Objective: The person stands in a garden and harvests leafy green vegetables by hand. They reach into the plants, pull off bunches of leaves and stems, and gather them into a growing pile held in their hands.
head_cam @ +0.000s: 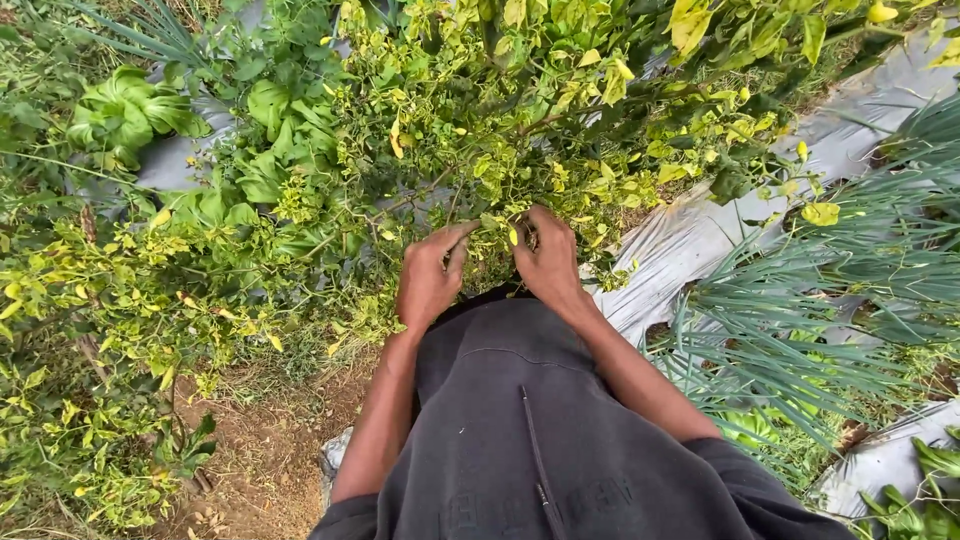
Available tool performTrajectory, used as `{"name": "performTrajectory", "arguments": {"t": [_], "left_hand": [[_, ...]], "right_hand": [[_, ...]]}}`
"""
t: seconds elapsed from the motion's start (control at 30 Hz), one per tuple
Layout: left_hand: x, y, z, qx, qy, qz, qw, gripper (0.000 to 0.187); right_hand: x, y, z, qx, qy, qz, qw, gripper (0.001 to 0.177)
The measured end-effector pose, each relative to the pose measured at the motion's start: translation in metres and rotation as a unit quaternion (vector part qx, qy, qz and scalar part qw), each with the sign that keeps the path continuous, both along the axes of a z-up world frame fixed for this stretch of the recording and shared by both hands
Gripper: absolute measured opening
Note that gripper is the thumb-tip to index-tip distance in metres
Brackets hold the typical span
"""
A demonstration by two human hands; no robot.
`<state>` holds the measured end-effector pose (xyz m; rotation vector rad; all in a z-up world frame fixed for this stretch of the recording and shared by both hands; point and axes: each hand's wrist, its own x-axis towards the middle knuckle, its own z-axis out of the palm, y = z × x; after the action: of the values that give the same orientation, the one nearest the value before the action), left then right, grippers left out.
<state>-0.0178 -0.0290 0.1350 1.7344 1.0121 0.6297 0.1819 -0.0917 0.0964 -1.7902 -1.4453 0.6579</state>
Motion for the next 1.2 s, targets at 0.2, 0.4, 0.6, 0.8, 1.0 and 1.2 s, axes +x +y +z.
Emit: {"name": "performTrajectory", "arguments": {"t": [0.2, 0.4, 0.6, 0.8, 1.0, 1.2], "left_hand": [[-0.002, -0.001, 0.011, 0.005, -0.016, 0.031, 0.999, 0.037], [-0.002, 0.000, -0.002, 0.016, -0.022, 0.034, 0.999, 0.035], [-0.004, -0.004, 0.003, 0.030, -0.018, 0.016, 0.999, 0.037], [-0.009, -0.008, 0.045, 0.029, -0.011, 0.020, 0.999, 0.038], [-0.011, -0.007, 0.039, 0.019, -0.003, 0.011, 1.000, 0.036], [-0.011, -0.003, 0.045, 0.013, 0.000, 0.018, 1.000, 0.035]], "right_hand": [[-0.016, -0.010, 0.056, -0.125, 0.366, -0.040, 0.921, 0.023], [-0.042, -0.014, 0.073, -0.263, 0.531, -0.111, 0.798, 0.032], [-0.052, 0.000, 0.055, -0.288, 0.601, -0.113, 0.737, 0.030], [-0.051, 0.004, 0.057, -0.305, 0.616, -0.116, 0.717, 0.008], [-0.049, 0.014, 0.059, -0.326, 0.635, -0.131, 0.688, 0.009], [-0.055, 0.010, 0.043, -0.353, 0.637, -0.084, 0.680, 0.007]]}}
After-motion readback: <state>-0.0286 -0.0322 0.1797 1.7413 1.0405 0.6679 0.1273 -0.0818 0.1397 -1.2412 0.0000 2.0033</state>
